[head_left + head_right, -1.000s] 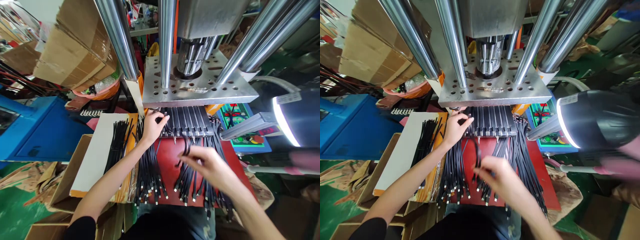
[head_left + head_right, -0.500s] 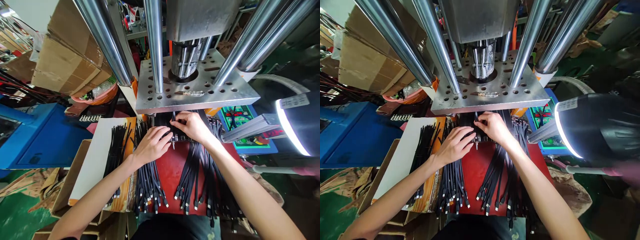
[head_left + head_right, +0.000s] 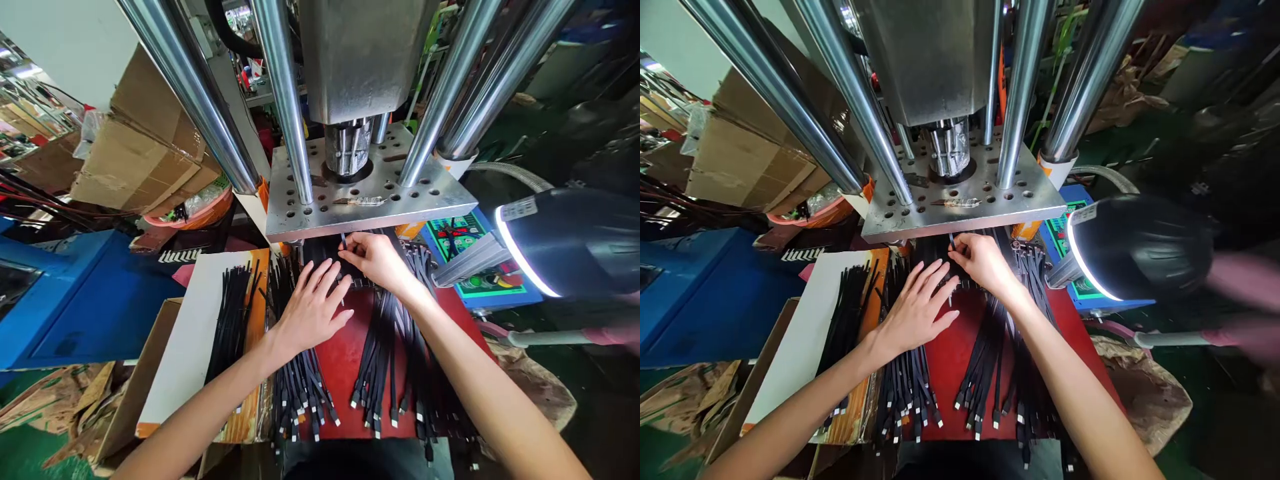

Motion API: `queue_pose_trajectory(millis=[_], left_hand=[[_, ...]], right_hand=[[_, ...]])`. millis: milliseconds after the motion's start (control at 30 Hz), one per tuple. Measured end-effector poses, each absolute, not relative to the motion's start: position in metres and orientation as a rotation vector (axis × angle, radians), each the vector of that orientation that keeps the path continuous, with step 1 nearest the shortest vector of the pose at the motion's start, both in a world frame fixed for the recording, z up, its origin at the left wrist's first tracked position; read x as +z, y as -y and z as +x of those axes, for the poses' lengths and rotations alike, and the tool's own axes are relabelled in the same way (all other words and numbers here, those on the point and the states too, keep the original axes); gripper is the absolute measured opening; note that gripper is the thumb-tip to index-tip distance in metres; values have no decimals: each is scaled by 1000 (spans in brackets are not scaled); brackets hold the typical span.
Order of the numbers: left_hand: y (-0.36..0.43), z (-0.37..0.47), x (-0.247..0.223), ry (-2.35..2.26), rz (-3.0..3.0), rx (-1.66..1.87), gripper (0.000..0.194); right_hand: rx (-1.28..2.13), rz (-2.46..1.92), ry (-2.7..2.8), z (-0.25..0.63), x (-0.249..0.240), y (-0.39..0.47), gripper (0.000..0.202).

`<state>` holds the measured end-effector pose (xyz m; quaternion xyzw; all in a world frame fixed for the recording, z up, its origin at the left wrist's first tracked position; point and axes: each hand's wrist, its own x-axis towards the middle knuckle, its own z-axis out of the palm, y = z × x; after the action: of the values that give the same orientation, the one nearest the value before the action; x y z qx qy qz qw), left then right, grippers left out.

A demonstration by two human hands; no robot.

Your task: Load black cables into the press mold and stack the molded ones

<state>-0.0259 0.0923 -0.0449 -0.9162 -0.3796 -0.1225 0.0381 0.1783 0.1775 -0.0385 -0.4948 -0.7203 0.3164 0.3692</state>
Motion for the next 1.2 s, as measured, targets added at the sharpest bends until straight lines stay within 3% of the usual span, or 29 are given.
queue_pose_trajectory(millis=[100,233,367,1000,1100,1200], left_hand=[[-85,-17,-45,1241,-2715,-313,59],[-79,-11,-41,1275,-2727,-257,66],[-89,-10,-32,1353,-2771,-215,70],[-217,1,-19,1591,-2749,-300,38],[-207,-8,-11,1585,-2753,-393,36],[-144,-34,-10,1526,-2770,-609,32]], right_hand=[[625,-1363,1790,179,-41,-162,22],[280,-1473,2167,183,-36,-126,43],[79,-1718,2414,173,-22,-122,47],[96,-1616,2255,152,-26,-244,56],[109,-1541,2268,167,-21,-216,56],[95,-1521,2119,193,-33,-133,44]])
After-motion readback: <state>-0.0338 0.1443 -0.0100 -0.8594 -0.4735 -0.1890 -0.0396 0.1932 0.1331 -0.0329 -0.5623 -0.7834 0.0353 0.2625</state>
